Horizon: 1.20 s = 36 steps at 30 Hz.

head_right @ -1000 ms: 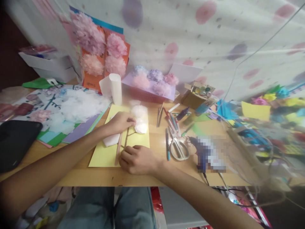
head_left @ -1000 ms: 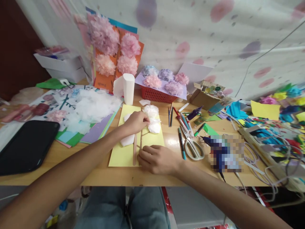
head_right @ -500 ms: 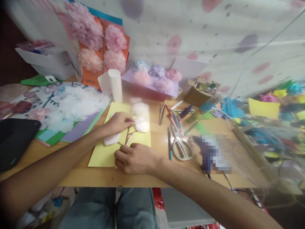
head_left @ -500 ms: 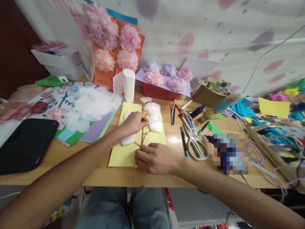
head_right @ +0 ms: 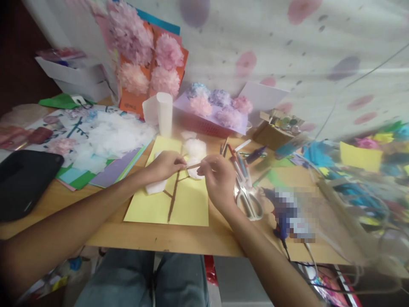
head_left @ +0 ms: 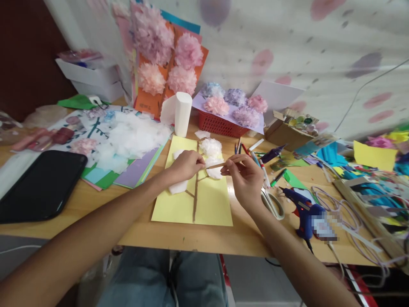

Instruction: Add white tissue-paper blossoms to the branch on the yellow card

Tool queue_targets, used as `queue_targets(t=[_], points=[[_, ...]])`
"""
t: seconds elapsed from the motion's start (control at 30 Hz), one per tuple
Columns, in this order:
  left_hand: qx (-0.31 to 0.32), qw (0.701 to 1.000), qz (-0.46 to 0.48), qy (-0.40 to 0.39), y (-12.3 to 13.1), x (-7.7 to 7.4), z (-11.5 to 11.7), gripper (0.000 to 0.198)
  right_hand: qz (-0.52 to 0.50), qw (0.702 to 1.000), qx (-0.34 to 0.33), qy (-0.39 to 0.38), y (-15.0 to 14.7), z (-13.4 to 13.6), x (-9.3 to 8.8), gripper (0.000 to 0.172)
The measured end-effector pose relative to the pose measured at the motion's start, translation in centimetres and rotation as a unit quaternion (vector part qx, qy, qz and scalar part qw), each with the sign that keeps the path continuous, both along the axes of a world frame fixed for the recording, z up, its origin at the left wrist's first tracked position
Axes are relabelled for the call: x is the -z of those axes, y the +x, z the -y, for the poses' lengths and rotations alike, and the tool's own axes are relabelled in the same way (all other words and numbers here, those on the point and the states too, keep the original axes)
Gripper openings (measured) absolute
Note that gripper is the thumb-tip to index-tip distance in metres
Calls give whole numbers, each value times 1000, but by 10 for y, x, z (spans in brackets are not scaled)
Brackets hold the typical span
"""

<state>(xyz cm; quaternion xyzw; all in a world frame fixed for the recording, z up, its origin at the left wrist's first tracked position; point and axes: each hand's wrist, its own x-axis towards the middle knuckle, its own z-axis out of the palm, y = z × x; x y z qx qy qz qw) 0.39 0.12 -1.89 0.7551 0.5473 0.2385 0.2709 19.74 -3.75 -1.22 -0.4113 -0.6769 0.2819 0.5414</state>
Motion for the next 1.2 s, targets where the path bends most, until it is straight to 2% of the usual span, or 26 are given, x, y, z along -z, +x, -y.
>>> queue_targets(t=[0.13,0.27,0.93,1.2], points=[[10,1000,10,-3,-1,-1,0,13,32,997,32,55,-5,-5,5,18],[8,1000,12,-8,-1,0,-1,14,58,993,31,96,-6,-4,9,16],[12,1000,-24,-3,1,-1,0,14,109,984,19,142,-4,-5,12,16],[11,1000,-17,-11,1,-1,0,14,93,984,15,150,-3,-6,13,15]])
